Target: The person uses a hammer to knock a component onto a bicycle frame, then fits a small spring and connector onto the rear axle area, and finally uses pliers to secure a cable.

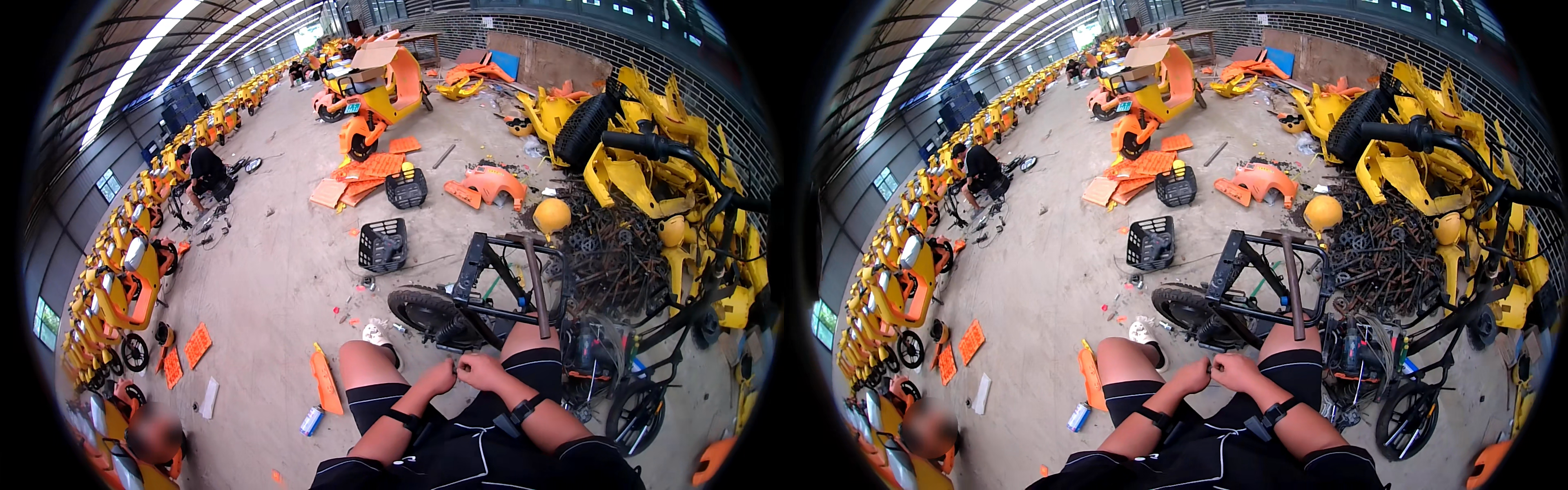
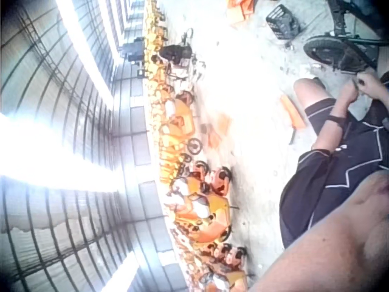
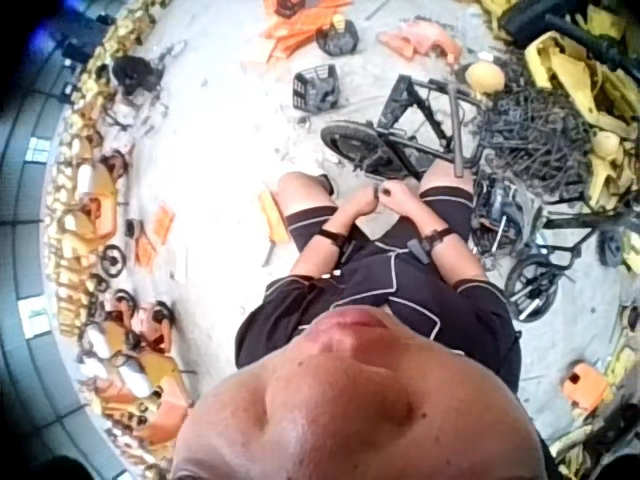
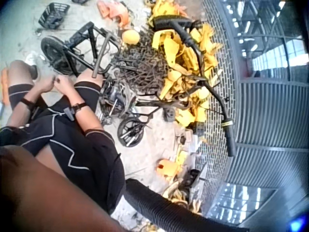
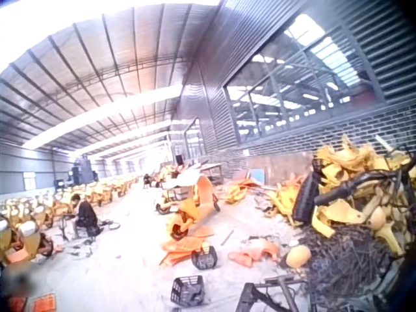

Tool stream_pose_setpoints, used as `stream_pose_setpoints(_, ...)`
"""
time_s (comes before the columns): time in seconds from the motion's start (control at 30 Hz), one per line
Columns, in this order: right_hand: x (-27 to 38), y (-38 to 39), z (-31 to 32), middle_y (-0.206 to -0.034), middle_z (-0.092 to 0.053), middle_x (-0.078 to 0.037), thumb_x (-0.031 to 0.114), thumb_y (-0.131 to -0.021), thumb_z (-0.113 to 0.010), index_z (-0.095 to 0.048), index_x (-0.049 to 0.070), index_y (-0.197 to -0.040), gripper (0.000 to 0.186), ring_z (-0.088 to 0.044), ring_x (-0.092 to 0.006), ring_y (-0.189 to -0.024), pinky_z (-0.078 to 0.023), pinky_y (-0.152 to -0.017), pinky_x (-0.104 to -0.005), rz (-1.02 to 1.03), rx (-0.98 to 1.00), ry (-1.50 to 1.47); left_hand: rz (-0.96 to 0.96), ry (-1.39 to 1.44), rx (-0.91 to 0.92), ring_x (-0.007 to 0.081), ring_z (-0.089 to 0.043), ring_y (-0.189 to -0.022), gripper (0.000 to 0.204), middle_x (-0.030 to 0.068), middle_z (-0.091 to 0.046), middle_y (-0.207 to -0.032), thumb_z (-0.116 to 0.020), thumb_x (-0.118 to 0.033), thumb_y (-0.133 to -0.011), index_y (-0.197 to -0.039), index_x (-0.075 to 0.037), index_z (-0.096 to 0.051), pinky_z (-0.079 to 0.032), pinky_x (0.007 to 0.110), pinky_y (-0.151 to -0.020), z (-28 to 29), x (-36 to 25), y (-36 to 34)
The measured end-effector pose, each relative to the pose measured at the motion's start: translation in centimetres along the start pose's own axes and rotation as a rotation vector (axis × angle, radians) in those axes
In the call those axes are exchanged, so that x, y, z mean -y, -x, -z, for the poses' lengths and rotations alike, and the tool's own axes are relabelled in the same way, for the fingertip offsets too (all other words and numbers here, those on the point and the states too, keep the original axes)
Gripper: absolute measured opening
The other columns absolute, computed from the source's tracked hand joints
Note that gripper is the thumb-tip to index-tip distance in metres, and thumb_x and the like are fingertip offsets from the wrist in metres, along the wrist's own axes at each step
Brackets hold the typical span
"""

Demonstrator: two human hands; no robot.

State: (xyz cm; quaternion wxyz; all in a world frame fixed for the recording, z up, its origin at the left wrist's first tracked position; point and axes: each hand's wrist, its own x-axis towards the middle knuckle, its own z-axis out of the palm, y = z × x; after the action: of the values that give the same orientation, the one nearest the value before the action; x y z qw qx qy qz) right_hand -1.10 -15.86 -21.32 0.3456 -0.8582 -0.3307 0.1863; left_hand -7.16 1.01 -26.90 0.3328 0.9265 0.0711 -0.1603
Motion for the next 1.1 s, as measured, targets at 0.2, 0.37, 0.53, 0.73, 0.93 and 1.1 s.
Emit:
stream_pose_setpoints(0.2, -0.7, -0.5, -1.5, -0.085, -0.068, -0.014, 0.027, -0.082, -0.066, -0.065, 0.008, -0.084, 0.019, -0.065, -0.0368, -0.087, -0.051, -0.073, -0.049, 0.089, -0.106, 0.002, 0.015, -0.046, -0.004, 0.0482, -0.063, -0.102, 0.031, 0.0314, -0.066, -0.107, -0.047, -0.025, -0.095, -0.112, 0.0, -0.055, -0.049, 0.056, -0.087, 0.2, 0.4, 0.4)
stream_pose_setpoints(0.37, -0.3, 0.5, -0.9, -0.081, -0.065, -0.013, 0.022, -0.081, -0.066, -0.062, 0.005, -0.08, 0.018, -0.064, -0.0362, -0.085, -0.051, -0.071, -0.0475, 0.102, -0.215, 0.047, 0.013, -0.024, 0.035, 0.0464, -0.063, -0.102, 0.033, 0.0289, -0.067, -0.107, -0.052, -0.026, -0.093, -0.114, 0.0, -0.057, -0.05, 0.053, -0.086, -1.0, 0.2, -0.6)
stream_pose_setpoints(0.53, 0.4, 0.6, -0.7, -0.093, -0.069, -0.013, 0.025, -0.083, -0.063, -0.066, 0.009, -0.086, 0.017, -0.065, -0.0355, -0.095, -0.053, -0.081, -0.0474, 0.03, -0.151, 0.037, 0.002, -0.034, -0.017, 0.0482, -0.063, -0.103, 0.037, 0.0335, -0.065, -0.108, -0.05, -0.027, -0.094, -0.114, 0.004, -0.056, -0.05, 0.054, -0.088, -0.9, 0.8, -1.2)
stream_pose_setpoints(0.73, 0.1, 0.4, -0.1, -0.092, -0.067, -0.013, 0.023, -0.088, -0.064, -0.067, 0.007, -0.094, 0.018, -0.064, -0.0358, -0.092, -0.052, -0.078, -0.0464, 0.131, -0.185, -0.003, 0.001, 0.012, -0.06, 0.0506, -0.063, -0.098, 0.033, 0.0337, -0.066, -0.103, -0.051, -0.025, -0.094, -0.11, 0.004, -0.054, -0.05, 0.057, -0.085, 0.3, -0.6, -0.5)
stream_pose_setpoints(0.93, 1.0, 1.1, 0.8, -0.094, -0.068, -0.01, 0.026, -0.085, -0.067, -0.067, 0.008, -0.094, 0.021, -0.065, -0.0331, -0.093, -0.053, -0.078, -0.0449, 0.188, -0.11, 0.102, 0.052, -0.017, -0.037, 0.0484, -0.064, -0.102, 0.039, 0.0322, -0.066, -0.107, -0.054, -0.026, -0.092, -0.116, 0.004, -0.052, -0.05, 0.055, -0.087, -0.2, 0.2, -0.1)
stream_pose_setpoints(1.1, 0.5, 0.7, 0.4, -0.094, -0.068, -0.01, 0.028, -0.084, -0.067, -0.067, 0.008, -0.094, 0.022, -0.065, -0.0327, -0.094, -0.053, -0.081, -0.0449, 0.261, -0.103, 0.169, 0.089, -0.063, -0.014, 0.0463, -0.064, -0.104, 0.041, 0.0304, -0.066, -0.112, -0.054, -0.028, -0.092, -0.119, 0.003, -0.053, -0.051, 0.053, -0.089, -0.2, 0.4, -0.1)
